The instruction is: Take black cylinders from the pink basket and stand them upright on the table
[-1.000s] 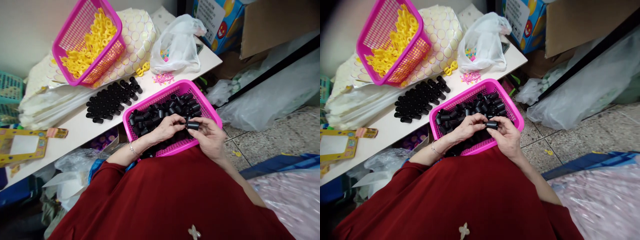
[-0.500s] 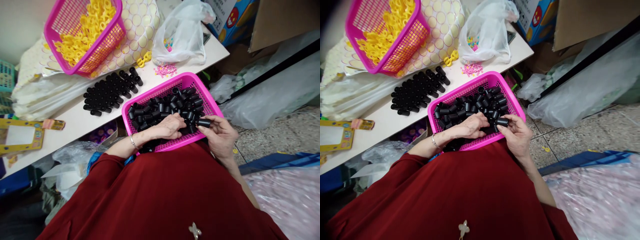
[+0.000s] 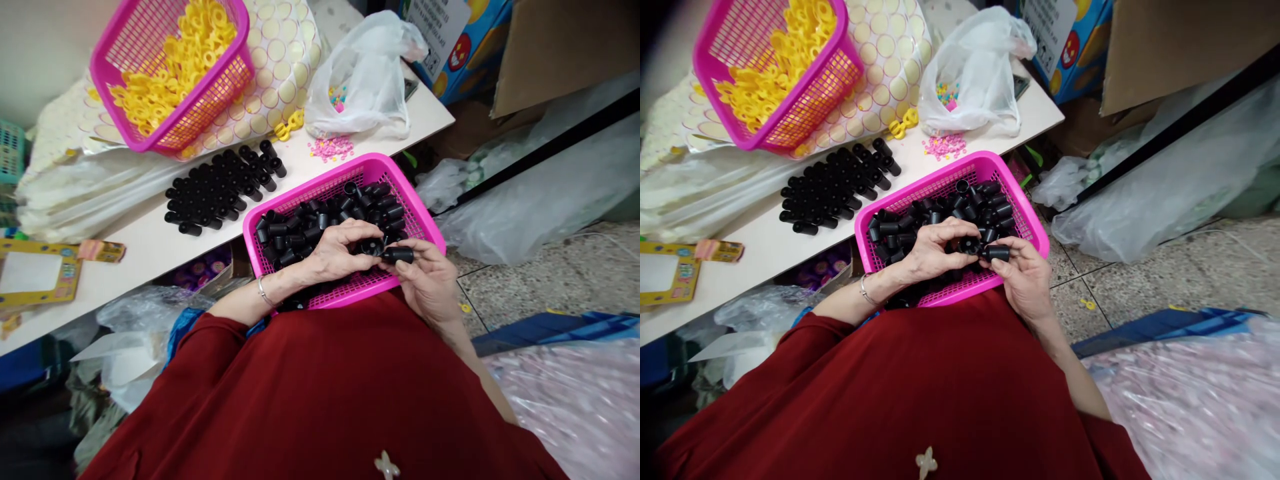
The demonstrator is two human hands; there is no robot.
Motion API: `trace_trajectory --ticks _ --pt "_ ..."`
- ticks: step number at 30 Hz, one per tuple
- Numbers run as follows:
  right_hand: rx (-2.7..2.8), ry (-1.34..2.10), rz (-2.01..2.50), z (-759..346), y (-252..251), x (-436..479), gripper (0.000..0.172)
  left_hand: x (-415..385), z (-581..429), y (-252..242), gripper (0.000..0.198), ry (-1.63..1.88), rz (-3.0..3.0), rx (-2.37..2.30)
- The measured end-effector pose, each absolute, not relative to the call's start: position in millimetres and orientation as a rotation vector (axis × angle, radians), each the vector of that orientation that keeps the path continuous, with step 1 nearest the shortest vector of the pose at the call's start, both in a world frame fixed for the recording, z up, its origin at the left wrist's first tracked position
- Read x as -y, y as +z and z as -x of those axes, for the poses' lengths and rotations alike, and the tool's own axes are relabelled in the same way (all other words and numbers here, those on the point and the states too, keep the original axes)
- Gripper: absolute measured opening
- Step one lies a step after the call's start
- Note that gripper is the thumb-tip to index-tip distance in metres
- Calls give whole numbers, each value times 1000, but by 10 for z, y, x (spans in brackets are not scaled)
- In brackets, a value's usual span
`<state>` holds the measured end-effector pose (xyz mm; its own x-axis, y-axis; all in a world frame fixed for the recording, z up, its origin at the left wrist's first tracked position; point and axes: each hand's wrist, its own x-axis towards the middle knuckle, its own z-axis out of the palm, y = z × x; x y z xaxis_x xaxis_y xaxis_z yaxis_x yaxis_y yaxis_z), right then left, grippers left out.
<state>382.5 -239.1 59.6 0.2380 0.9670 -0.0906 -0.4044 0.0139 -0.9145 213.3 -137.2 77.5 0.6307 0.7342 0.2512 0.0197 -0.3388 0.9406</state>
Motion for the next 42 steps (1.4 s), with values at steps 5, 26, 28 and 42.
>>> trace_trajectory --ticks 5,26,28,42 --pt "708 1090 1049 -3781 583 2384 31 1398 -2153 725 50 733 -1724 -567" --pt "1689 391 1299 -3901 700 2299 36 1415 -2106 700 83 461 -1746 -676" --pt "1769 355 1267 -3880 657 2259 41 1403 -2102 703 85 484 -1723 -678" --pt "1673 274 1372 -4021 472 2173 50 245 -1456 1093 33 1045 -1922 -1236"
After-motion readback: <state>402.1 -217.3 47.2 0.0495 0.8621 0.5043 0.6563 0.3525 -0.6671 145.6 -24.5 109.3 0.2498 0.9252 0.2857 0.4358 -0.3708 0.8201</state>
